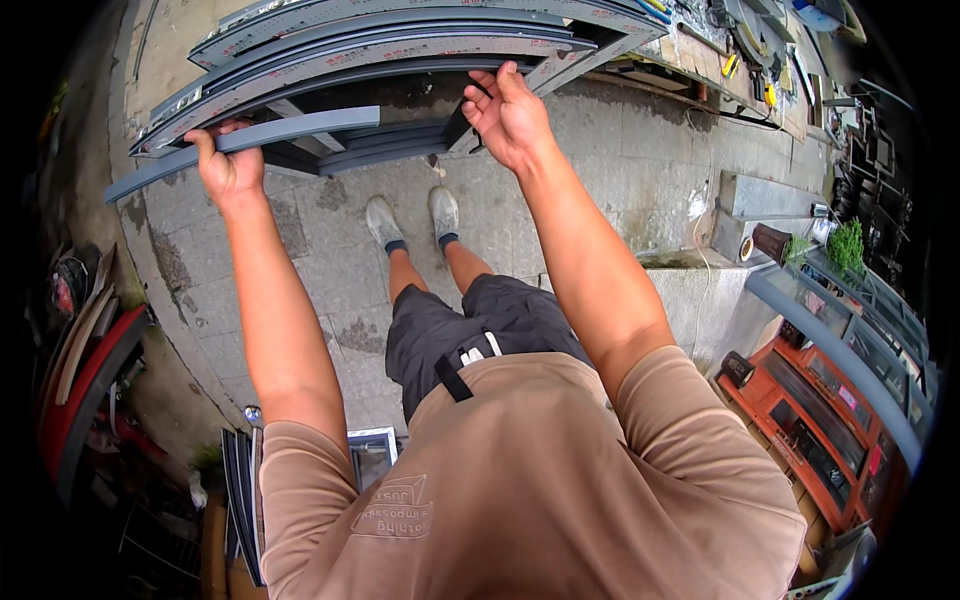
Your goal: The person uses a miter saw to cut metal rails and then assembles the pieces onto a window frame by hand, fitting rubber seals and rails into the frame structure.
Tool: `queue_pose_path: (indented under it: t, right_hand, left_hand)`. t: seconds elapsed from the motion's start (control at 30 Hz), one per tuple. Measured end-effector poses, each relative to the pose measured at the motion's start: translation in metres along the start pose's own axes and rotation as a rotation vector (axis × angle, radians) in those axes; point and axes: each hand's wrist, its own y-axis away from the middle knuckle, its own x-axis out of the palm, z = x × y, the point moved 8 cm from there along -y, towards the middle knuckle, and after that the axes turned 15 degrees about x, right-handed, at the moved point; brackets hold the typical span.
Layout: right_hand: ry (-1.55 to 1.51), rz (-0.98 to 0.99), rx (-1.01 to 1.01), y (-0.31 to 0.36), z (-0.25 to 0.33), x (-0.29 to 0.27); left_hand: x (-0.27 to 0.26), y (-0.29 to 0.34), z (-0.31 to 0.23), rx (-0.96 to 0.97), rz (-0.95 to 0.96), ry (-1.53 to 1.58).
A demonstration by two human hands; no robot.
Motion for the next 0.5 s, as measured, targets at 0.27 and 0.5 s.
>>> queue_pose_path:
  t: [0.27,0.5]
  right_hand:
    - [0.041,0.058,-0.031,0.0020,0.0091,0.0042]
    - [0.055,-0.009,-0.075,0.0030,0.0084,0.0058]
  left_hand:
    - [0.0017,-0.0011,-0.0008,0.005,0.004,0.019]
    - [0.0012,-0.0026,-0.0025,0.009,0.030,-0.012]
